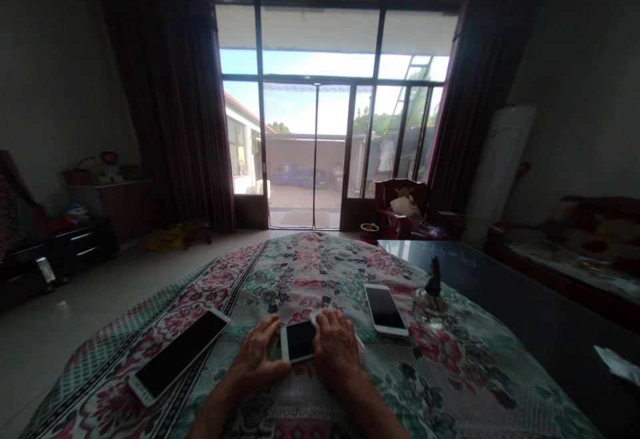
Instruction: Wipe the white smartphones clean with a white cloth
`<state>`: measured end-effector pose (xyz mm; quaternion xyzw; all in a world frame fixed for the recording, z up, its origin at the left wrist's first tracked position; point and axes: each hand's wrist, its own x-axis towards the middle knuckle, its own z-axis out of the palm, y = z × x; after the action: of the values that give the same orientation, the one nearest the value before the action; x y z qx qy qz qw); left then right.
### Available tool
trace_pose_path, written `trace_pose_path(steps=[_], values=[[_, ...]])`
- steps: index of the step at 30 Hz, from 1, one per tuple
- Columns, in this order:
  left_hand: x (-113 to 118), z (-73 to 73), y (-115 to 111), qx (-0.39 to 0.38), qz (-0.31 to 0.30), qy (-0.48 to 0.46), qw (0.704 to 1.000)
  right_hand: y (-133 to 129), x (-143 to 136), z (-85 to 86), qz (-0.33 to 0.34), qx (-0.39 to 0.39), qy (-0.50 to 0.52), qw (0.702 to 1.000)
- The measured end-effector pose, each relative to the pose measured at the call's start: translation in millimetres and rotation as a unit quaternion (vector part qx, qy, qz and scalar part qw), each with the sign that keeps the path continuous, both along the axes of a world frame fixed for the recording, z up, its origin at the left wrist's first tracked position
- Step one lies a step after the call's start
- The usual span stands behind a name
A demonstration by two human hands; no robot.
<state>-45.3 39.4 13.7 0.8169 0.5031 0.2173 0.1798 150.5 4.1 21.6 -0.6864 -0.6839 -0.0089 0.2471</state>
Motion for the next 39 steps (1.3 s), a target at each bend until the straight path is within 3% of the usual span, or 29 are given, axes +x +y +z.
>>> trace_pose_path(steps=[11, 17, 25, 36, 39], values=[[-7.5, -20.5, 9.2, 0.040, -0.010, -0.064, 0.997, 0.0, 5.2, 0.2, 0.001, 0.046, 0.027, 0.999], [-3.8, -13.0, 10.1, 0.030, -0.022, -0.075, 0.996, 4.7, 11.8, 2.7, 0.011, 0.011, 0.028, 0.999], [-0.9, 2.3, 4.9, 0.031, -0.056, -0.114, 0.991, 6.3, 13.2, -4.1, 0.048, 0.053, 0.067, 0.995], [1.1, 6.6, 2.0, 0.032, -0.064, -0.132, 0.989, 7.4, -13.9, 0.1, 0.069, 0.016, 0.006, 0.997], [2.5, 2.4, 2.3, 0.047, -0.032, -0.148, 0.987, 12.8, -25.3, 1.0, 0.073, 0.001, 0.006, 0.997]])
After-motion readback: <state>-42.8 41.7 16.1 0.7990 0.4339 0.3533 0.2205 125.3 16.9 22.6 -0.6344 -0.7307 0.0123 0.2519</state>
